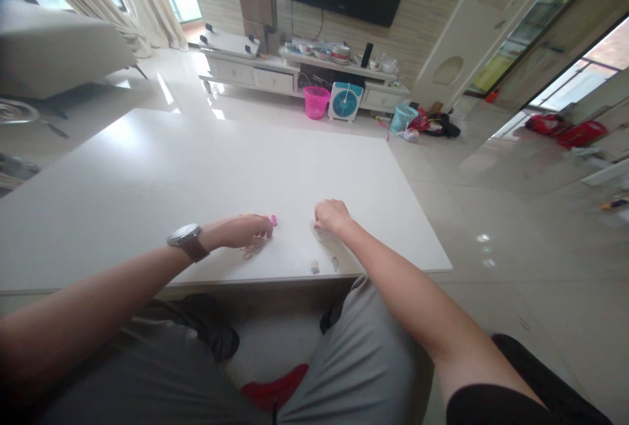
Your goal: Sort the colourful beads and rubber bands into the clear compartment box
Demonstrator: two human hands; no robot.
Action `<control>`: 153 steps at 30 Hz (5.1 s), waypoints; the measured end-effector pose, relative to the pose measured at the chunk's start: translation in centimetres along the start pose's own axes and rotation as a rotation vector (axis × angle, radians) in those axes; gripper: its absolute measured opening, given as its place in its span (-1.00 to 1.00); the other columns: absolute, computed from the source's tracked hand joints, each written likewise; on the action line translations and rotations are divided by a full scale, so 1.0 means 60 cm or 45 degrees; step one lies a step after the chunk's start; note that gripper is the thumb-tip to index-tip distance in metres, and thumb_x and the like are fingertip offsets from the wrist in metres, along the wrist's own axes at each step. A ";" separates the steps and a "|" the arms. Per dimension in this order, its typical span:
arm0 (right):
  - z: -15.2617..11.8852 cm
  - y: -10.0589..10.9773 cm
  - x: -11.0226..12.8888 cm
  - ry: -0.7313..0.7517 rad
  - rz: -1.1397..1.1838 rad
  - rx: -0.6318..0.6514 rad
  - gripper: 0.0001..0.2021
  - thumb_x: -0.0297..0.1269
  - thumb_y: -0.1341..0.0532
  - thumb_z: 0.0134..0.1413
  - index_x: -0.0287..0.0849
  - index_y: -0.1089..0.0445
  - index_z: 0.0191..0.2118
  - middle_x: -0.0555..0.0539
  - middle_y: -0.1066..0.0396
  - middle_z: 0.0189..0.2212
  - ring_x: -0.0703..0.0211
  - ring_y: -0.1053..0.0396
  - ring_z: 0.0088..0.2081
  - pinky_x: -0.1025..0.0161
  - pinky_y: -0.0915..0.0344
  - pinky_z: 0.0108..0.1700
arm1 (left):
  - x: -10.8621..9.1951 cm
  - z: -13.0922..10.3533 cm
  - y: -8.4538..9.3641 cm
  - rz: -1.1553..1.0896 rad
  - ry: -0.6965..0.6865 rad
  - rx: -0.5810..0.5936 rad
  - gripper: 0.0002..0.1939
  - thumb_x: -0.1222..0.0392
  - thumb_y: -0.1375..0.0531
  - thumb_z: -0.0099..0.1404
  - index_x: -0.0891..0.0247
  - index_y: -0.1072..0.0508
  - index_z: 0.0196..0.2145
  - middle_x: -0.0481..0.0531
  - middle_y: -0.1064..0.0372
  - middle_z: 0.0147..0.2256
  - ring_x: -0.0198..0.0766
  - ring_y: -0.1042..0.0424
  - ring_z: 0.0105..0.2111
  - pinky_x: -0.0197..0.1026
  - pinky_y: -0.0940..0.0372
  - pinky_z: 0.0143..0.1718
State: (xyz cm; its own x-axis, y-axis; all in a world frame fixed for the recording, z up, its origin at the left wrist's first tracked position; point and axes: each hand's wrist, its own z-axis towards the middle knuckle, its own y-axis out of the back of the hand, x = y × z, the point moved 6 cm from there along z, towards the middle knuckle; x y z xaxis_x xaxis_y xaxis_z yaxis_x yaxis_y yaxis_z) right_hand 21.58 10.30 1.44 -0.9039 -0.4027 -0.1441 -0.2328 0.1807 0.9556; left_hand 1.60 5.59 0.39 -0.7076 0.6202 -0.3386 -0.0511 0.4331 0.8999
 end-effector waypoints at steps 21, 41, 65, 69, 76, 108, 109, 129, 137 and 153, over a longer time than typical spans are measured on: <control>0.003 -0.010 -0.010 0.096 0.099 -0.039 -0.79 -0.11 -0.28 0.00 0.07 -0.64 -0.26 -0.04 -0.61 -0.25 0.08 -0.52 -0.18 0.30 -0.35 -0.17 | 0.012 0.006 -0.010 0.001 0.024 0.018 -0.78 0.28 -0.15 0.21 0.16 -0.55 -0.22 0.00 -0.50 -0.27 -0.30 -0.42 -0.36 -0.27 -0.22 -0.34; 0.003 -0.024 -0.027 0.039 0.367 0.088 -0.79 -0.18 -0.26 0.01 0.06 -0.64 -0.25 0.06 -0.54 -0.57 0.25 -0.48 -0.39 0.41 -0.21 -0.40 | 0.009 0.003 -0.006 0.016 0.012 0.005 -0.77 0.30 -0.13 0.21 0.18 -0.54 -0.21 0.00 -0.51 -0.27 -0.31 -0.42 -0.36 -0.27 -0.21 -0.34; 0.005 -0.045 -0.011 -0.153 0.369 -0.020 -0.80 -0.27 -0.27 -0.09 -0.04 -0.64 -0.31 -0.08 -0.61 -0.36 0.13 -0.53 -0.29 0.36 -0.33 -0.27 | 0.010 0.006 -0.008 0.015 0.032 0.013 -0.78 0.32 -0.12 0.22 0.18 -0.53 -0.23 -0.01 -0.50 -0.28 -0.29 -0.41 -0.35 -0.25 -0.20 -0.32; 0.000 -0.038 -0.010 -0.138 0.320 -0.014 -0.81 -0.25 -0.27 -0.05 -0.03 -0.63 -0.31 -0.10 -0.60 -0.32 0.09 -0.52 -0.25 0.32 -0.34 -0.23 | 0.008 0.006 -0.007 0.006 0.018 0.022 -0.77 0.32 -0.13 0.21 0.18 -0.54 -0.23 0.00 -0.50 -0.28 -0.30 -0.41 -0.35 -0.26 -0.20 -0.33; -0.002 -0.032 0.000 -0.161 0.224 -0.012 -0.79 -0.31 -0.24 -0.03 -0.12 -0.62 -0.27 -0.21 -0.58 -0.23 0.00 -0.52 -0.20 0.24 -0.35 -0.20 | 0.006 0.004 -0.007 0.002 0.058 0.055 -0.76 0.32 -0.12 0.21 0.16 -0.55 -0.24 -0.01 -0.51 -0.28 -0.29 -0.41 -0.35 -0.26 -0.20 -0.34; -0.049 0.065 0.069 0.356 0.989 -0.472 -0.84 -0.25 -0.25 0.05 -0.20 -0.53 -0.41 0.09 -0.30 -0.65 0.37 -0.17 -0.58 0.37 -0.05 -0.44 | -0.037 0.018 0.037 -1.314 0.004 -0.525 -0.72 0.12 -0.35 0.15 0.36 -0.46 -0.27 0.13 -0.56 -0.35 -0.26 -0.52 -0.32 -0.20 -0.39 -0.24; -0.049 0.065 0.074 0.375 1.027 -0.455 -0.84 -0.25 -0.25 0.06 -0.21 -0.52 -0.41 0.10 -0.29 -0.66 0.37 -0.16 -0.58 0.37 -0.05 -0.44 | -0.035 0.020 0.035 -1.339 0.020 -0.549 -0.72 0.11 -0.36 0.14 0.37 -0.46 -0.30 0.12 -0.55 -0.39 -0.27 -0.51 -0.35 -0.20 -0.39 -0.26; -0.024 0.033 0.006 0.244 0.905 -0.435 -0.75 -0.24 -0.16 0.13 -0.17 -0.50 -0.14 0.09 -0.35 -0.61 0.30 -0.25 -0.54 0.35 -0.14 -0.38 | 0.056 -0.008 -0.001 -0.207 0.221 0.140 -0.94 0.24 -0.30 0.04 0.25 -0.55 -0.46 -0.04 -0.49 -0.51 -0.36 -0.37 -0.52 -0.33 -0.13 -0.51; -0.002 0.024 -0.050 0.033 0.652 -0.327 -0.80 -0.24 -0.22 0.04 -0.16 -0.57 -0.29 0.00 -0.50 -0.48 0.25 -0.38 -0.42 0.35 -0.19 -0.34 | 0.035 -0.017 0.048 -0.047 0.115 -0.106 -0.85 0.32 -0.15 0.17 0.24 -0.53 -0.37 0.00 -0.50 -0.40 -0.30 -0.40 -0.41 -0.28 -0.21 -0.36; -0.003 -0.007 0.007 0.097 0.152 -0.010 -0.81 -0.30 -0.26 -0.04 0.02 -0.62 -0.31 -0.05 -0.59 -0.27 0.11 -0.48 -0.24 0.31 -0.28 -0.25 | 0.020 -0.013 0.036 -0.050 0.054 -0.088 -0.81 0.31 -0.13 0.19 0.22 -0.53 -0.28 0.03 -0.52 -0.34 -0.29 -0.41 -0.41 -0.28 -0.20 -0.39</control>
State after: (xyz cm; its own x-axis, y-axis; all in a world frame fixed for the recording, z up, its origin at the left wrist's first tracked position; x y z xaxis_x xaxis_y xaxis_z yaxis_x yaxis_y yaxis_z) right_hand 21.38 9.92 1.03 -0.8951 -0.4458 -0.0093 -0.1218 0.2243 0.9669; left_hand 0.08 6.75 2.16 -0.7332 0.5746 -0.3636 -0.1270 0.4095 0.9034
